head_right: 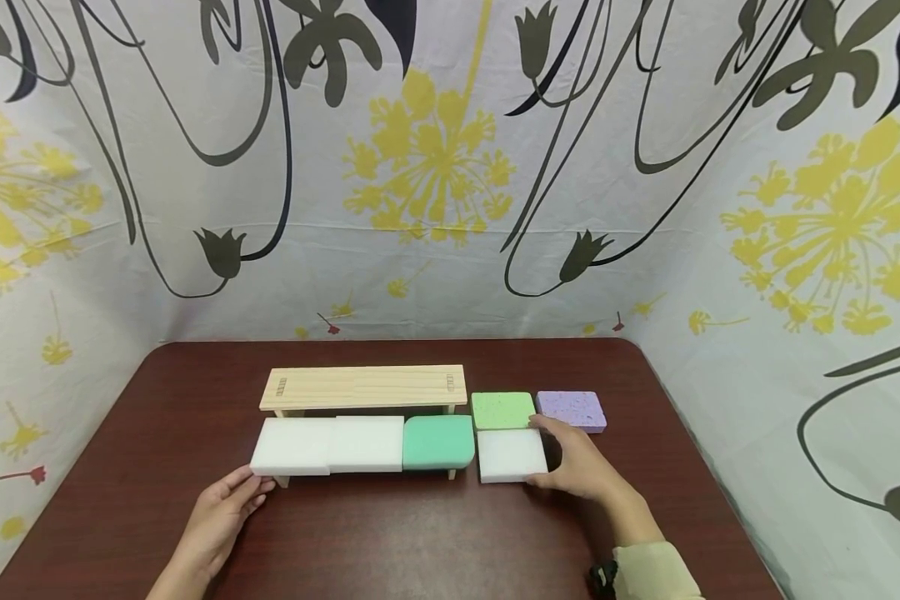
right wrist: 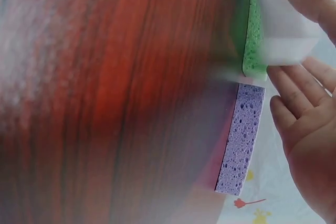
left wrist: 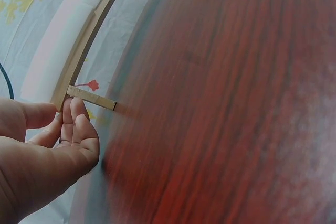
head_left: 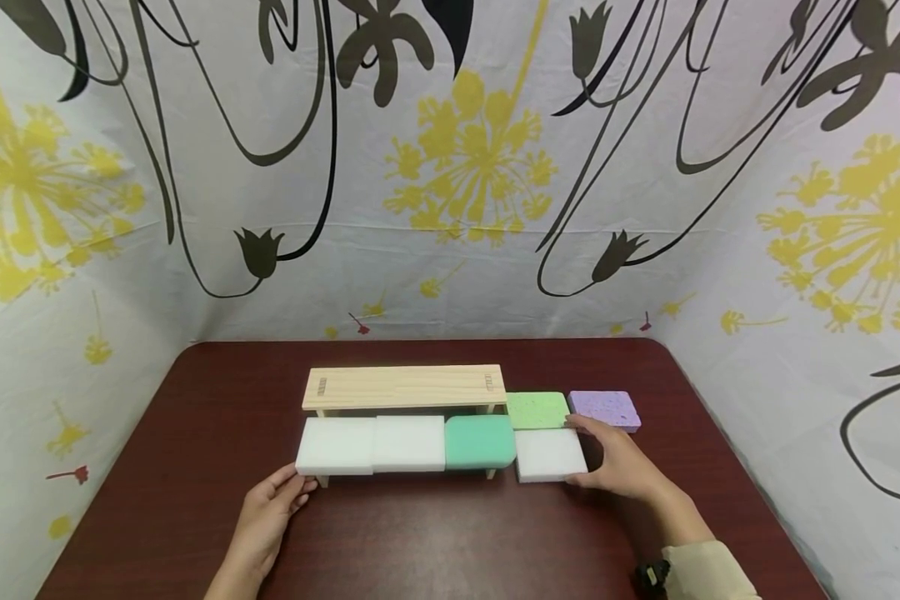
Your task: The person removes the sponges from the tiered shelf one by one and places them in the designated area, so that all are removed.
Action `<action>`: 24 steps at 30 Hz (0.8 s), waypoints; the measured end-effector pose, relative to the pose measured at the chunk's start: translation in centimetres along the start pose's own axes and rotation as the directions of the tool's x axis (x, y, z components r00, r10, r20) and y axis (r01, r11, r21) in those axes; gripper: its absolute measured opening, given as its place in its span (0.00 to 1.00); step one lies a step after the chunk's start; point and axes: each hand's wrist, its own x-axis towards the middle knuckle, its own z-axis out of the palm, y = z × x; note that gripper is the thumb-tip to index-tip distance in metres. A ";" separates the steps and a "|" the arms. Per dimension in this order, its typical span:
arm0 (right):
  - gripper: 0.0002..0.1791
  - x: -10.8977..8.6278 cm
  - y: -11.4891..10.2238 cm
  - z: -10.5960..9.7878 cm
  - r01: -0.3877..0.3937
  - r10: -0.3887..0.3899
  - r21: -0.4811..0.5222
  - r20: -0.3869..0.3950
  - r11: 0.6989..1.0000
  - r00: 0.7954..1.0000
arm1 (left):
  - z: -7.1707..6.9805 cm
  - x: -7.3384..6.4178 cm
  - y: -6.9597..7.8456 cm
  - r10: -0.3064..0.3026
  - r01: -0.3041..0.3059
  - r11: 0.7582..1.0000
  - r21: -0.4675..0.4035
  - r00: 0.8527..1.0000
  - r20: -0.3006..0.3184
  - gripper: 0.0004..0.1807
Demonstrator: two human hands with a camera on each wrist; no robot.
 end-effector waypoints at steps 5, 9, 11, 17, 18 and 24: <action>0.51 0.1 -0.2 0.0 0.001 -0.001 0.008 -0.009 1.000 1.000 | 0.0 0.0 0.0 0.004 -0.004 1.000 0.001 1.000 0.001 0.24; 0.52 0.2 -0.5 0.1 0.010 -0.009 0.020 -0.038 1.000 0.999 | 0.0 0.0 0.0 0.004 -0.004 1.000 0.000 1.000 0.003 0.25; 0.51 0.4 -0.8 0.1 0.029 -0.027 0.030 -0.054 0.999 0.998 | 0.0 0.0 0.0 0.005 -0.005 1.000 -0.001 1.000 0.003 0.24; 0.45 1.0 -2.0 0.3 0.062 -0.053 0.085 -0.100 0.994 0.994 | 0.0 -0.1 -0.1 0.003 -0.003 1.000 -0.002 1.000 -0.003 0.24; 0.44 1.1 -2.2 0.4 0.065 -0.055 0.093 -0.105 0.994 0.993 | 0.0 -0.1 -0.1 0.004 -0.004 1.000 -0.003 1.000 -0.003 0.24; 0.42 1.9 -3.4 1.0 0.099 -0.085 0.129 -0.107 0.987 0.991 | 0.0 -0.1 -0.1 0.008 -0.008 1.000 -0.005 1.000 0.001 0.24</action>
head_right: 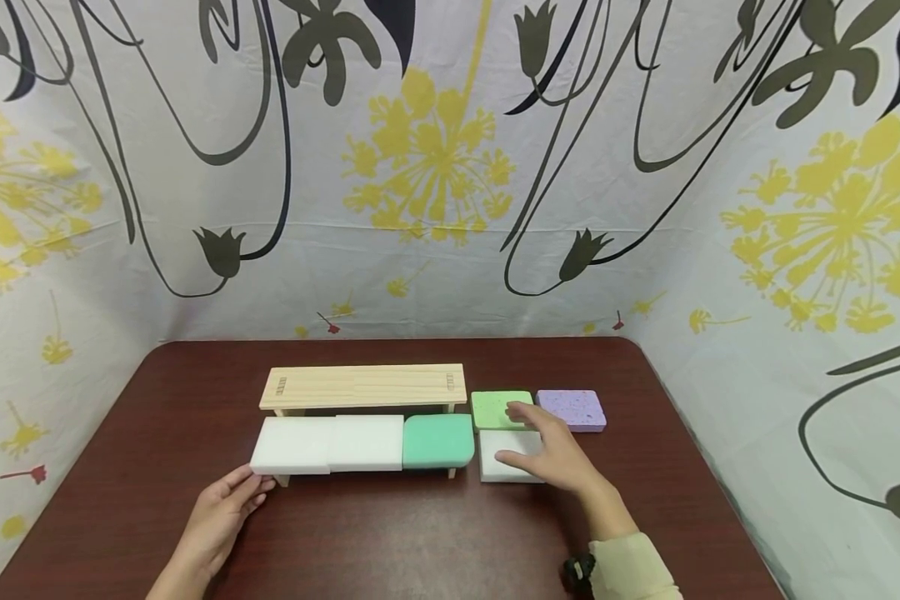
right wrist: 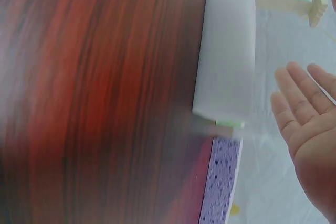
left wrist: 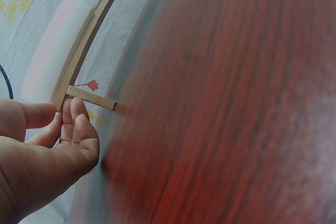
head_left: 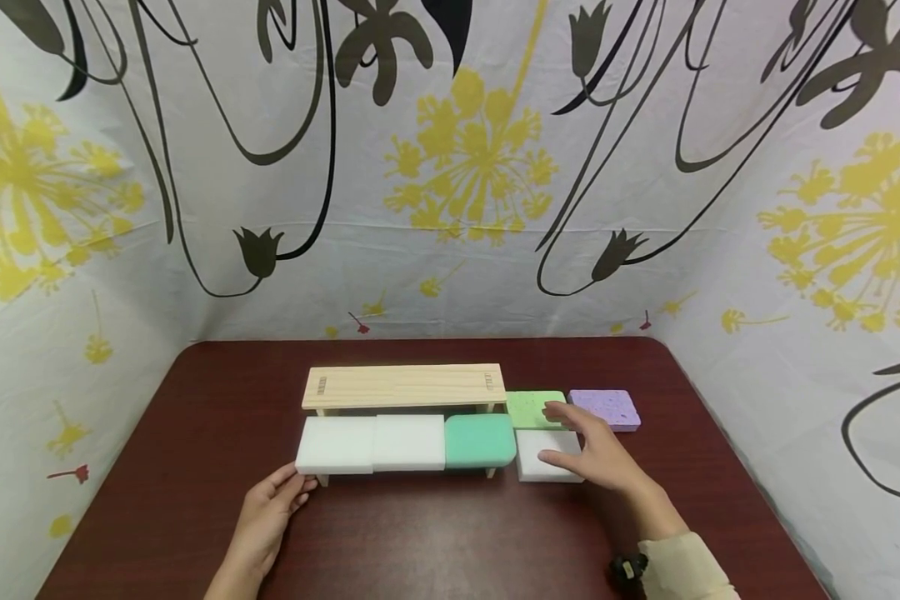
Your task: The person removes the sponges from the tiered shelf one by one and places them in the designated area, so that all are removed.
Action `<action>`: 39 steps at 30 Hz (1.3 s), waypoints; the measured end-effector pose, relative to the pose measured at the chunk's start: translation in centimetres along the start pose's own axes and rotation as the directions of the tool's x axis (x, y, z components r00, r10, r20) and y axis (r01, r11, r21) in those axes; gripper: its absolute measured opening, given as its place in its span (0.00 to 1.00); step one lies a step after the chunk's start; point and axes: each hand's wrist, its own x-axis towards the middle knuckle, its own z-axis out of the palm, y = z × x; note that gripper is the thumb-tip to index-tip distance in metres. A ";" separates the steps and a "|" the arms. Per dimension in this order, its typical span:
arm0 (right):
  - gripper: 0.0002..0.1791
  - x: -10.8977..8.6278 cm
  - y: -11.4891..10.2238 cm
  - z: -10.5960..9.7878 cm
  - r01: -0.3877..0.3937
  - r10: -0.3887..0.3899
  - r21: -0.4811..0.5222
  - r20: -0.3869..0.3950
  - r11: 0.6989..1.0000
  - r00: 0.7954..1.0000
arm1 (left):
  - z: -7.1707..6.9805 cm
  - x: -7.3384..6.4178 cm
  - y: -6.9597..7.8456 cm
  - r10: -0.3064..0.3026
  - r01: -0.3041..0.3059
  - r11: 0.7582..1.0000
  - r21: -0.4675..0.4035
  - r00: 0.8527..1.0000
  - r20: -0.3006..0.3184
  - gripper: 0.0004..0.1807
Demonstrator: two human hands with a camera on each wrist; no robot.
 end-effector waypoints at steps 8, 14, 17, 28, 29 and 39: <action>0.42 0.9 -1.0 1.2 0.022 -0.022 0.035 0.017 0.999 1.000 | 0.0 0.0 0.0 -0.009 0.009 1.000 -0.005 1.000 -0.009 0.23; 0.43 1.5 -1.7 1.8 0.040 -0.043 0.082 0.027 0.996 0.999 | 0.1 0.0 0.1 -0.002 0.002 1.000 0.002 1.000 -0.001 0.24; 0.44 1.7 -1.9 2.2 0.033 -0.035 0.083 0.029 0.996 0.999 | 0.1 0.0 0.1 0.001 -0.001 1.000 0.004 1.000 0.004 0.25; 0.47 2.8 -2.9 3.5 0.072 -0.078 0.102 0.051 0.992 0.996 | 0.1 0.0 0.0 0.001 -0.001 1.000 0.007 1.000 -0.002 0.25; 0.47 2.9 -3.1 3.6 0.072 -0.077 0.097 0.054 0.993 0.996 | 0.1 0.0 0.0 0.001 -0.001 1.000 0.006 1.000 -0.002 0.25; 0.49 3.6 -4.0 4.2 0.068 -0.070 0.036 0.060 0.997 0.996 | 0.1 0.1 0.0 0.001 -0.001 1.000 0.007 1.000 0.001 0.25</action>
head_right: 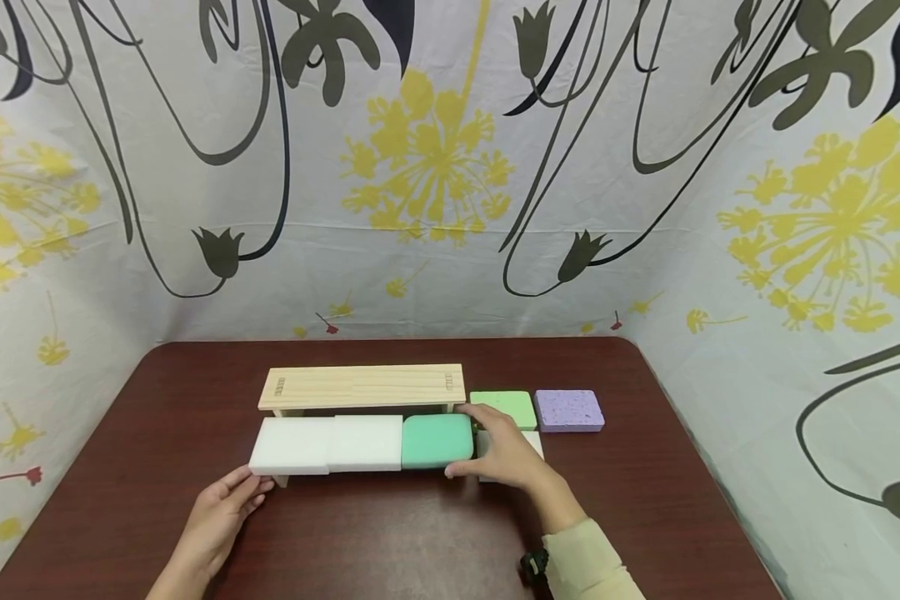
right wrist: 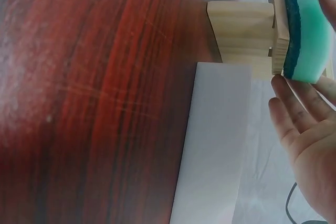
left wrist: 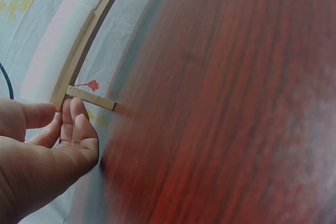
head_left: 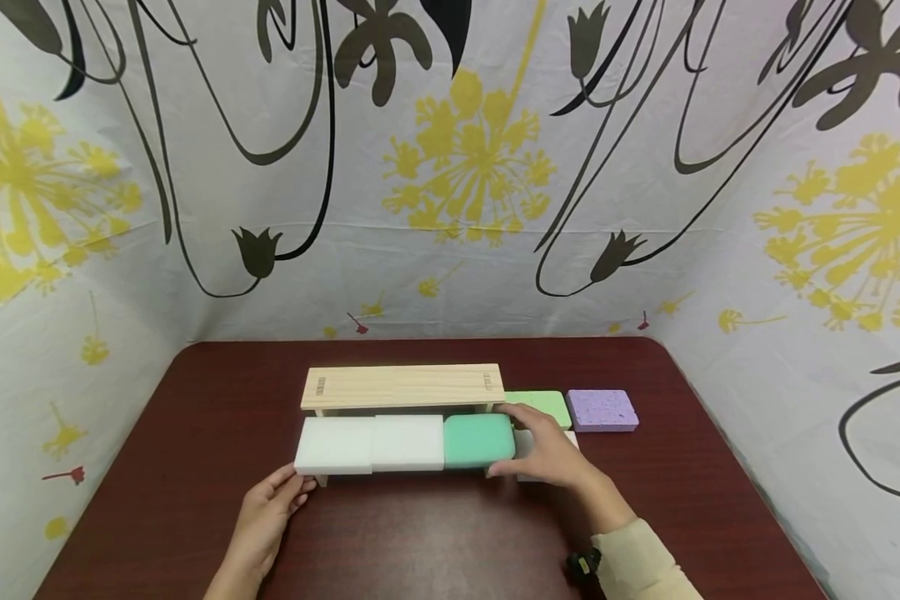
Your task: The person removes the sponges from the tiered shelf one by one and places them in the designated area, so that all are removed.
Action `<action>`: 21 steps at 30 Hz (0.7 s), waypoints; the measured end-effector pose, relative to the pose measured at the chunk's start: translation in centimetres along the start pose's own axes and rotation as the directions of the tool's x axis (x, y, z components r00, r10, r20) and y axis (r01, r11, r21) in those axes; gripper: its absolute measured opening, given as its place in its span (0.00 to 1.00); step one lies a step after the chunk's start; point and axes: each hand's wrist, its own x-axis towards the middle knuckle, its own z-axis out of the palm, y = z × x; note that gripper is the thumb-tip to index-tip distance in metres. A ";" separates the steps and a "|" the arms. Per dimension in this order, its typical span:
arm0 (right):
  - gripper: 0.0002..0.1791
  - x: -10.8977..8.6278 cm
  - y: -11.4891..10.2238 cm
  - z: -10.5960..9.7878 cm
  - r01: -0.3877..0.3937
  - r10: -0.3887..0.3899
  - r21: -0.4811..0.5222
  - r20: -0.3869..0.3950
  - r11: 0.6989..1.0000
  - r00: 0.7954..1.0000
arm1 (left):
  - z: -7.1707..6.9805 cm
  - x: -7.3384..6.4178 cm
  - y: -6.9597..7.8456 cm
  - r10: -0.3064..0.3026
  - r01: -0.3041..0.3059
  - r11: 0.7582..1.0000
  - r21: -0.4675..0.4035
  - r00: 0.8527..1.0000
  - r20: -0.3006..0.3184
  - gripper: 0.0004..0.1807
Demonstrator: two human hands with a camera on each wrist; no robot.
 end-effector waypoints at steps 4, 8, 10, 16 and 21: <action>0.48 0.1 -0.2 0.0 0.000 0.000 -0.015 -0.001 1.000 1.000 | -0.1 0.0 0.0 -0.007 0.007 1.000 -0.005 1.000 0.000 0.25; 0.48 0.0 -0.1 -0.1 -0.010 0.010 -0.033 -0.005 0.999 1.000 | -0.1 0.0 0.0 -0.011 0.011 1.000 -0.007 1.000 0.004 0.25; 0.47 -0.1 0.0 -0.2 -0.017 0.017 -0.035 -0.009 0.999 1.000 | 0.0 0.0 0.1 -0.012 0.012 1.000 -0.009 1.000 0.003 0.25; 0.47 -0.7 0.5 -0.9 -0.077 0.077 -0.029 -0.003 0.997 0.997 | -0.1 0.1 0.1 -0.011 0.011 1.000 -0.006 1.000 0.007 0.25; 0.48 -1.3 0.9 -1.6 -0.114 0.114 -0.033 -0.006 0.993 0.993 | -0.1 0.0 0.1 -0.010 0.010 1.000 -0.006 1.000 0.009 0.25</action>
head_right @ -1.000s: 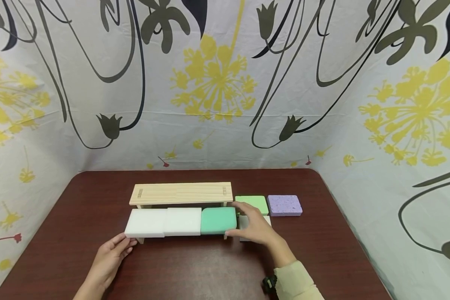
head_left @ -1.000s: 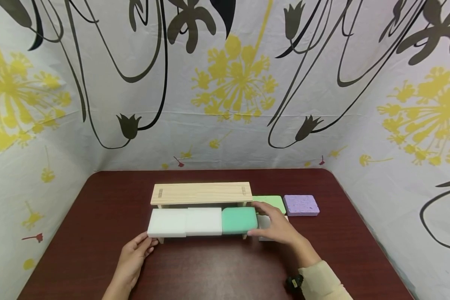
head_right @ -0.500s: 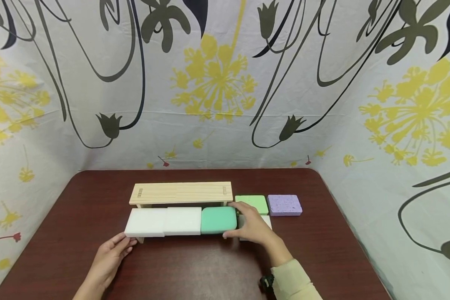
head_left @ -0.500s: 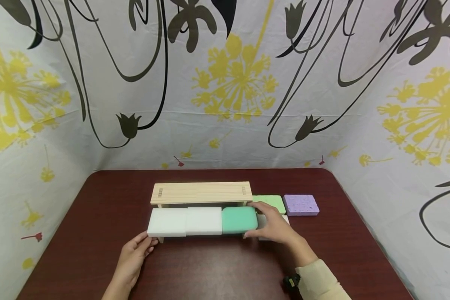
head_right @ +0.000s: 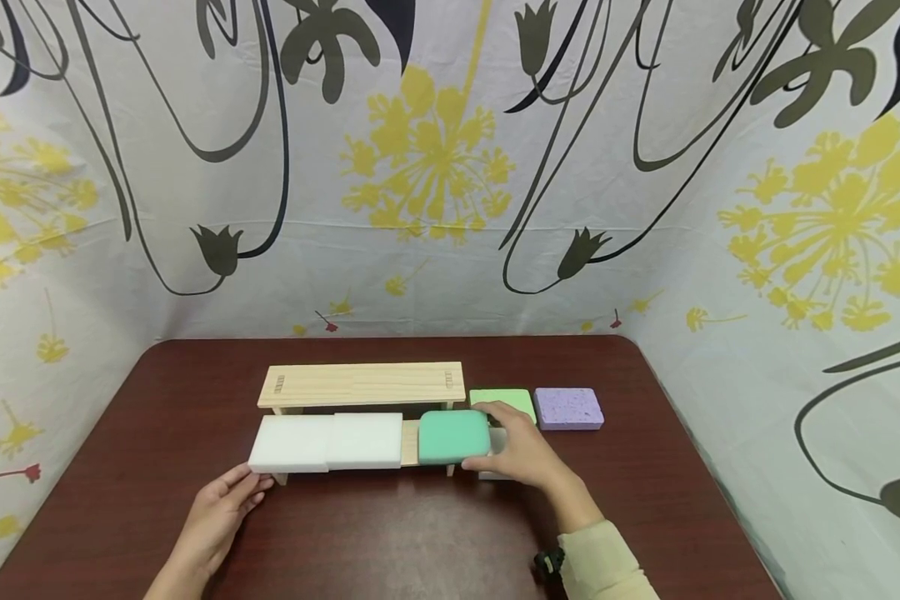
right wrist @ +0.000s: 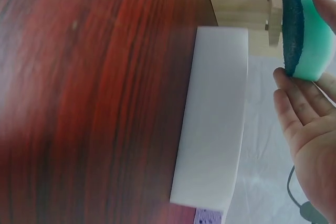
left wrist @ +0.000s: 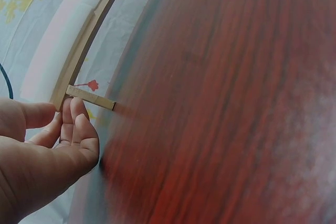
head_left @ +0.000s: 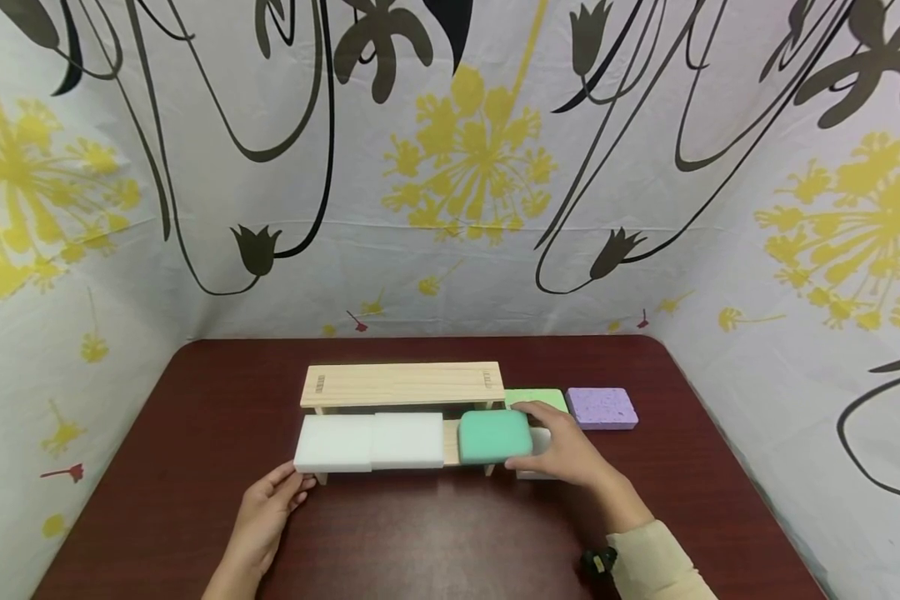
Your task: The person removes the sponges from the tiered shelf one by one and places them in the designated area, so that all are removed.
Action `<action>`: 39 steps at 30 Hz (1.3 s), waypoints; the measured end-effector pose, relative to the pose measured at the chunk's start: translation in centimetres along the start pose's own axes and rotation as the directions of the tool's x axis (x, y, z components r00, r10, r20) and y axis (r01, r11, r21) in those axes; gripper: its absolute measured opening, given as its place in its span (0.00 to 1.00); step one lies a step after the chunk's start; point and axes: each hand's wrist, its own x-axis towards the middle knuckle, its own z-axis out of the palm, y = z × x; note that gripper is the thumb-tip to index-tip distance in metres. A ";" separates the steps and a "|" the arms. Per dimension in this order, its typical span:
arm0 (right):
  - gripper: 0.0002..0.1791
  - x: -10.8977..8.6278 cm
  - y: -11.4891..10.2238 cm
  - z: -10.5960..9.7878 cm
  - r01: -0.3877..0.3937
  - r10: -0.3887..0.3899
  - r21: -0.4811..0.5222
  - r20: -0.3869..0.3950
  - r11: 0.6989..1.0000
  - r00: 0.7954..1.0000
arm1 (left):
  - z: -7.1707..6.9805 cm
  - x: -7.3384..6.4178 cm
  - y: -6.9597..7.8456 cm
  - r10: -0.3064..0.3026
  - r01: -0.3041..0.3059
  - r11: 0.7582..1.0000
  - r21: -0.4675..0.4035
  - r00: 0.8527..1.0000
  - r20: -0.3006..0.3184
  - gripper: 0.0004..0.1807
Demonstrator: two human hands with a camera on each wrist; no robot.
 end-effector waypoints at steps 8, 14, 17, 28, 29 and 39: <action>0.46 -1.0 0.9 -1.2 -0.003 0.003 -0.011 -0.019 1.000 1.000 | 0.1 -0.1 -0.1 0.000 0.000 1.000 0.002 1.000 0.001 0.25; 0.46 -1.7 1.8 -2.0 -0.028 0.028 -0.005 -0.033 1.000 0.999 | 0.0 -0.1 -0.1 -0.003 0.003 1.000 0.004 1.000 -0.001 0.25; 0.47 -2.1 2.2 -2.4 -0.030 0.029 -0.010 -0.044 1.000 0.999 | 0.0 -0.2 0.0 -0.009 0.009 1.000 0.005 1.000 -0.008 0.25; 0.47 -3.6 3.8 -3.7 -0.050 0.045 -0.064 -0.070 0.997 0.997 | 0.1 -0.1 0.0 0.005 -0.005 1.000 0.014 1.000 -0.002 0.25; 0.47 -3.7 3.9 -3.8 -0.042 0.037 -0.067 -0.072 0.997 0.997 | 0.1 -0.1 0.0 0.007 -0.007 1.000 0.014 1.000 -0.001 0.26; 0.45 -4.7 5.0 -4.9 0.021 -0.031 -0.092 -0.114 0.996 0.993 | 0.1 -0.1 0.0 0.007 -0.007 1.000 0.017 1.000 0.002 0.26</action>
